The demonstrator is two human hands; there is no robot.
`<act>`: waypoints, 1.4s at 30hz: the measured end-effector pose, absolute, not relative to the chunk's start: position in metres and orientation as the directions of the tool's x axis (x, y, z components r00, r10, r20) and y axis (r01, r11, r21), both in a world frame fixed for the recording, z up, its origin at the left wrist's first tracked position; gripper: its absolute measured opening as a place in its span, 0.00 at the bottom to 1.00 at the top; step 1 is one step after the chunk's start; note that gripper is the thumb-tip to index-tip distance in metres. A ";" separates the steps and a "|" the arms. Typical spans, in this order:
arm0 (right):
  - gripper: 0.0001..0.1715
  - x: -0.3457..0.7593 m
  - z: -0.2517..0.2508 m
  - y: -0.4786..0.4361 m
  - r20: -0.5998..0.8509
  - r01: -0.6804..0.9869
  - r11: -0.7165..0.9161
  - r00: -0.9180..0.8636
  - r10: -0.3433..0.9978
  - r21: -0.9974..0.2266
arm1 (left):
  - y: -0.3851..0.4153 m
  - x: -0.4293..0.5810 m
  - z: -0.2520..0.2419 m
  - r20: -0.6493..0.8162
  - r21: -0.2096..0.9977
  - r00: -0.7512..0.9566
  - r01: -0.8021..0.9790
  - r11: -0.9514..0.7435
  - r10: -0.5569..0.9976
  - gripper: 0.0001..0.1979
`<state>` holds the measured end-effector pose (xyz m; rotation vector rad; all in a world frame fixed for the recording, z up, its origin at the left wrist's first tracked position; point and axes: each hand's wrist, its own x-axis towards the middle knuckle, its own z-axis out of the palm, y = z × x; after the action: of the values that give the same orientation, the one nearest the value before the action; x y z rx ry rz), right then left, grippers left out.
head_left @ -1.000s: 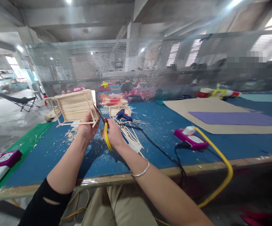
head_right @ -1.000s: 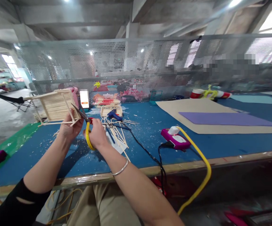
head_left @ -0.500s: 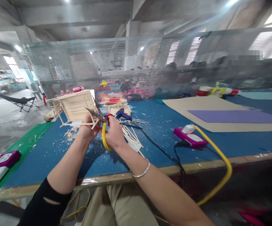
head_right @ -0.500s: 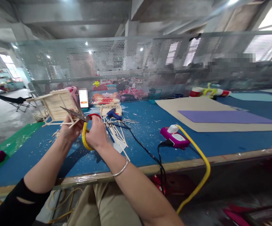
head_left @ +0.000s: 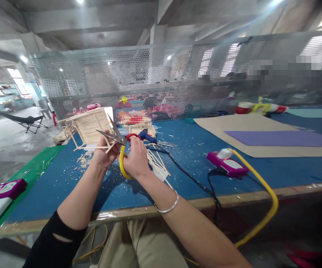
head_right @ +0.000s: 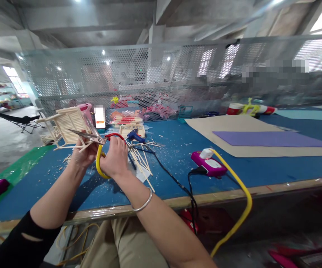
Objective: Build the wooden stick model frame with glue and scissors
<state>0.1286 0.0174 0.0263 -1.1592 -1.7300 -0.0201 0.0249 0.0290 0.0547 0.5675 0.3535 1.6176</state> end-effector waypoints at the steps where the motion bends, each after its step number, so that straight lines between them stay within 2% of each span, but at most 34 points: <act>1: 0.18 0.129 0.026 0.018 0.722 0.702 0.526 -0.025 0.691 -0.480 | 0.030 0.024 0.055 0.166 0.525 -0.065 -0.839 -0.144 0.984 0.13; 5: 0.17 0.130 0.025 0.021 0.685 0.719 0.477 -0.001 0.728 -0.505 | 0.031 0.023 0.057 0.198 0.460 -0.114 -0.866 -0.195 0.974 0.11; 12: 0.15 0.129 0.024 0.021 0.702 0.691 0.513 -0.012 0.712 -0.509 | 0.029 0.027 0.057 0.220 0.531 -0.082 -0.826 -0.190 0.972 0.11; 18: 0.14 0.130 0.022 0.025 0.689 0.657 0.522 -0.006 0.725 -0.544 | 0.031 0.024 0.058 0.220 0.499 -0.137 -0.835 -0.233 0.966 0.11; 23: 0.12 0.127 0.021 0.023 0.706 0.561 0.608 -0.058 0.706 -0.562 | 0.028 0.027 0.055 0.177 0.578 -0.089 -0.797 -0.177 0.980 0.10; 28: 0.15 0.128 0.025 0.018 0.719 0.630 0.586 -0.062 0.693 -0.510 | 0.026 0.027 0.052 0.224 0.646 -0.047 -0.740 -0.185 0.973 0.12; 42: 0.17 0.131 0.033 0.012 0.713 0.654 0.580 -0.088 0.696 -0.486 | 0.024 0.027 0.051 0.177 0.670 -0.013 -0.730 -0.131 0.984 0.13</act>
<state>0.1306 0.0122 0.0333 -1.1090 -1.7856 0.0512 0.0272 0.0242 0.0513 0.7220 0.4612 1.5649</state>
